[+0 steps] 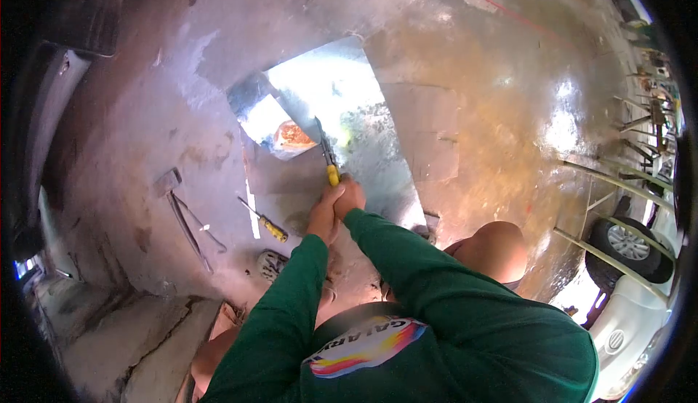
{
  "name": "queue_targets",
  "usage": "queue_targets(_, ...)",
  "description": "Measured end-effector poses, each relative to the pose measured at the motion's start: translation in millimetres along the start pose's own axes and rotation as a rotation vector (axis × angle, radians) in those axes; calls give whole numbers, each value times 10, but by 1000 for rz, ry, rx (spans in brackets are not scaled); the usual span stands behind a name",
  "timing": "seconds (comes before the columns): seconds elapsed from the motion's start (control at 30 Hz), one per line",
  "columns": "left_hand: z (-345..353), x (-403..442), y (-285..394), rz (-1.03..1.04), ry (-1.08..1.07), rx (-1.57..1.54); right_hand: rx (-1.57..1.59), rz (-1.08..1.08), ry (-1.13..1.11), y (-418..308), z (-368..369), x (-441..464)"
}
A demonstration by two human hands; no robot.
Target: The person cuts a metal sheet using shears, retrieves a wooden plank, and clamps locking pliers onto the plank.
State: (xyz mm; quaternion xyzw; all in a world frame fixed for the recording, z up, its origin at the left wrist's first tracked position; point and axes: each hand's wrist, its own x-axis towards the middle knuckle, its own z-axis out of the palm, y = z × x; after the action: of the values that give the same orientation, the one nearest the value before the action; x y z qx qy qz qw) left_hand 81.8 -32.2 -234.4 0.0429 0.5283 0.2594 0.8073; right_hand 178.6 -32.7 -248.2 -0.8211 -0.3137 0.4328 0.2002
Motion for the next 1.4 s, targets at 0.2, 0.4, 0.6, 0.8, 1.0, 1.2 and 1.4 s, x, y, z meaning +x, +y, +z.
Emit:
queue_targets(0.2, 240, -330, 558, -34, -35, 270, -72, -32, -75, -187, -250, -63)
queue_targets(0.4, 556, -429, 1576, 629, 273, 474, 13, 54, -164, -794, -558, -268)
queue_targets(0.6, 946, 59, 2050, 597, 242, 183, 267, 156, -233, -717, -584, -125)
queue_targets(0.8, 1046, 16, 1972, 630, 384, 237, 564, 345, -51, -685, -371, -187)
queue_targets(1.0, 740, 137, 1738, 631, 361, 289, 137, 180, 73, -304, -94, 142)
queue_targets(1.2, 570, 156, 1664, 728, 195, 266, 21, 145, -17, -462, -303, 116)
queue_targets(1.4, 832, 170, 1755, 706, 324, 282, 37, 158, -72, -347, -286, 114)
